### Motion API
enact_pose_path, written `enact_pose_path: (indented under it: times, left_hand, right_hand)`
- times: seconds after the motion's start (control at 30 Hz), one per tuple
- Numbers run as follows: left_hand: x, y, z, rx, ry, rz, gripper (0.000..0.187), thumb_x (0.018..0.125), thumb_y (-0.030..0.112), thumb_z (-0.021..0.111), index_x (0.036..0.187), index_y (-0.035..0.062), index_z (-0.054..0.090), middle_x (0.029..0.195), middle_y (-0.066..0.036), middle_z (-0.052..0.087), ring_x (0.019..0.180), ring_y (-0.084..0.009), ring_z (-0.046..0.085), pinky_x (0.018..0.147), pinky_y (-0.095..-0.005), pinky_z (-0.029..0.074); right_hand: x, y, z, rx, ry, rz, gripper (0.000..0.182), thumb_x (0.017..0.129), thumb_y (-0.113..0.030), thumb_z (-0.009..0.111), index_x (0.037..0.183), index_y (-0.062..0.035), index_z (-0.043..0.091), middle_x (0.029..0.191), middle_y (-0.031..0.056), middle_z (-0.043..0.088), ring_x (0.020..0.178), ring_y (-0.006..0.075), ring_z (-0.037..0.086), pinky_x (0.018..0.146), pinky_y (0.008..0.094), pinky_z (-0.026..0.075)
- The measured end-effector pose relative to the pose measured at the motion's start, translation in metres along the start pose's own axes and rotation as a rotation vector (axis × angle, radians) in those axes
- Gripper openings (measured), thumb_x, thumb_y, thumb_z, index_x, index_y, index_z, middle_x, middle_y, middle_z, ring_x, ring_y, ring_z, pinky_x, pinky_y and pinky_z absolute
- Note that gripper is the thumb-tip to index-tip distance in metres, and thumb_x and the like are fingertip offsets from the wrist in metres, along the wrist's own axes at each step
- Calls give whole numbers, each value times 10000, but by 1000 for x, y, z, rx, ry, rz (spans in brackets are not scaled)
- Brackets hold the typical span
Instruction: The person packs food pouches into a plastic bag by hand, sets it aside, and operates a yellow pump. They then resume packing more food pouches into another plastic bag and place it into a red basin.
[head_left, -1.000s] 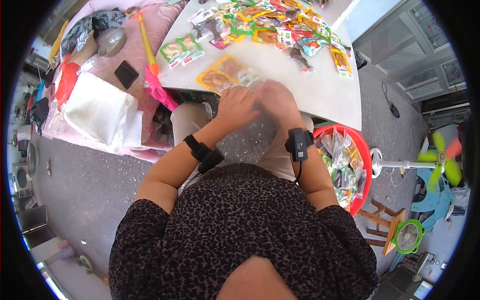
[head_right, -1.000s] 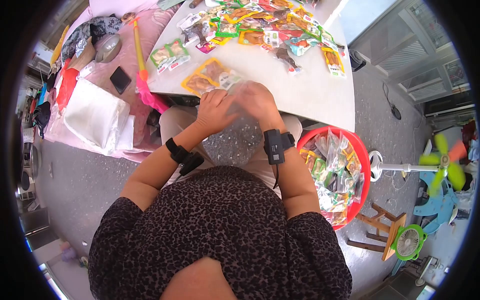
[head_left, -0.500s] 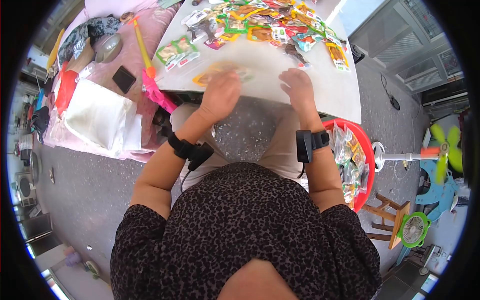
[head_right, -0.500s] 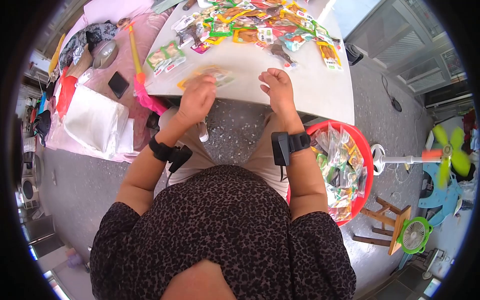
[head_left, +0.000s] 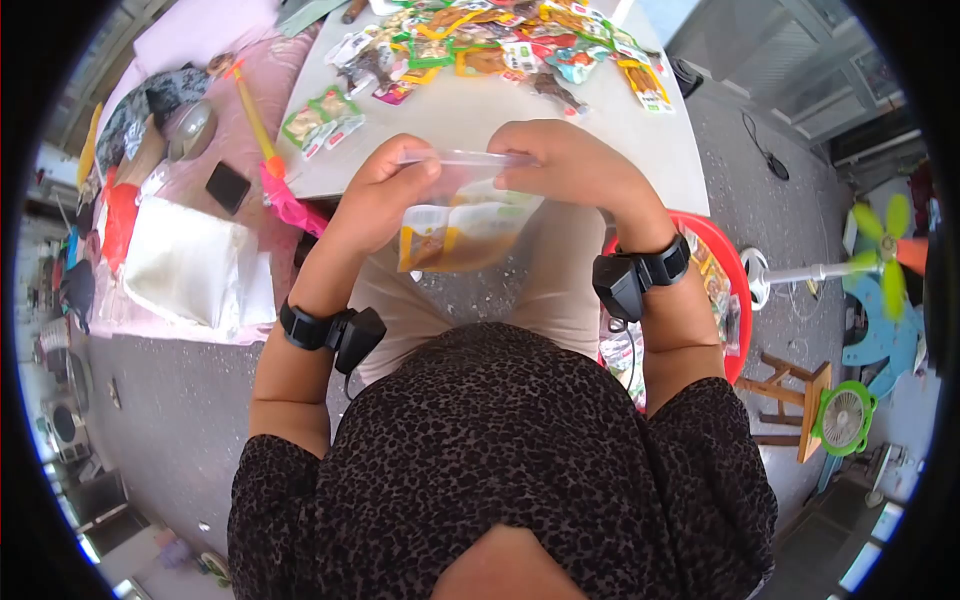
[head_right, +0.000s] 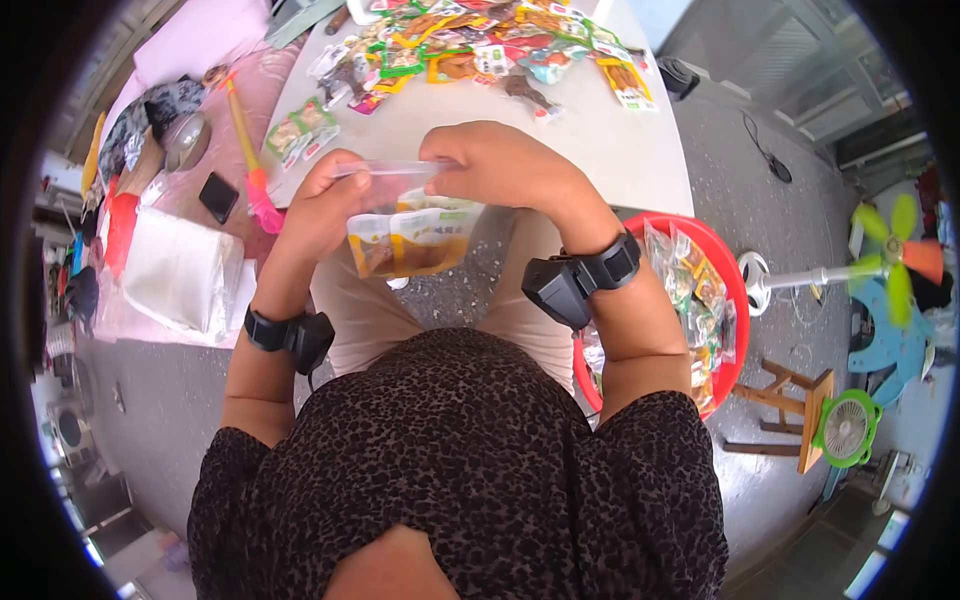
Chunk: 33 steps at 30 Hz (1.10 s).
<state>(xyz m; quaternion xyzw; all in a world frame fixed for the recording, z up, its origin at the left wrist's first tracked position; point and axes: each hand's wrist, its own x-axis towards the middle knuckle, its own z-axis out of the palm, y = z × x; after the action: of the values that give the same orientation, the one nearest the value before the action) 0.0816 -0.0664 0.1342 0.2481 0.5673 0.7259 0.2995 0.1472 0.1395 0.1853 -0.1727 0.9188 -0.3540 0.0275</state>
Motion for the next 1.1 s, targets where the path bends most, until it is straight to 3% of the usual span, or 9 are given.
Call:
enact_pose_path:
  times: [0.07, 0.17, 0.27, 0.53, 0.8, 0.9, 1.0, 1.1]
  left_hand:
    - [-7, -2, 4, 48, -23, -13, 84, 815, 69, 424, 880, 17, 415, 928, -125, 516, 862, -250, 542, 752, -365, 446]
    - [-16, 1, 10, 26, -77, -23, 87, 818, 91, 429, 866, 19, 419, 934, -133, 511, 866, -244, 535, 751, -363, 440]
    - [-17, -2, 15, 30, -86, 17, 121, 814, 135, 457, 856, 24, 437, 903, -112, 528, 769, -145, 509, 675, -264, 425]
    - [-16, -16, 27, 96, -316, -27, 148, 823, 166, 456, 844, 21, 438, 929, -120, 527, 792, -129, 479, 719, -269, 392]
    - [-4, -38, 22, 120, -406, -63, 156, 821, 151, 453, 888, 10, 455, 975, -130, 519, 907, -193, 496, 813, -309, 378]
    - [-1, -53, -1, 134, -345, -157, 158, 815, 115, 442, 930, 8, 461, 980, -110, 515, 925, -192, 492, 837, -317, 373]
    - [-4, -80, -39, 226, -199, -306, 146, 807, 90, 433, 917, 9, 485, 944, -78, 522, 896, -164, 498, 806, -290, 384]
    - [-13, -111, -79, 767, -86, -265, 125, 786, 93, 462, 865, 11, 516, 872, -54, 544, 845, -122, 504, 739, -254, 394]
  right_hand:
    - [-12, 3, 9, -16, 46, -96, 172, 719, -165, 517, 826, -31, 509, 691, 129, 514, 665, 269, 505, 588, 336, 382]
    - [-29, -1, 20, -51, 107, -128, 149, 728, -164, 514, 802, -35, 501, 677, 137, 505, 667, 302, 497, 578, 359, 379]
    - [-40, -1, 32, -27, 181, -134, 149, 734, -180, 518, 778, -39, 498, 662, 141, 498, 654, 317, 492, 561, 382, 374]
    - [-72, 6, 40, 214, 125, 4, 148, 752, -185, 516, 766, -38, 499, 655, 125, 512, 626, 285, 506, 549, 351, 380]
    - [-108, 20, 35, 239, 125, 14, 131, 751, -157, 509, 780, -30, 508, 682, 121, 505, 651, 249, 502, 576, 316, 381]
    - [-145, 29, 16, 251, 247, 141, 117, 741, -135, 512, 798, -33, 517, 688, 113, 509, 648, 231, 506, 576, 298, 385]
    - [-190, 43, 3, 231, 348, 447, 107, 735, -125, 525, 793, -36, 528, 669, 53, 512, 636, 143, 493, 572, 258, 384]
    - [-231, 61, 12, 325, 494, 625, 112, 739, -142, 524, 744, -30, 532, 629, -6, 487, 606, 69, 452, 535, 219, 367]
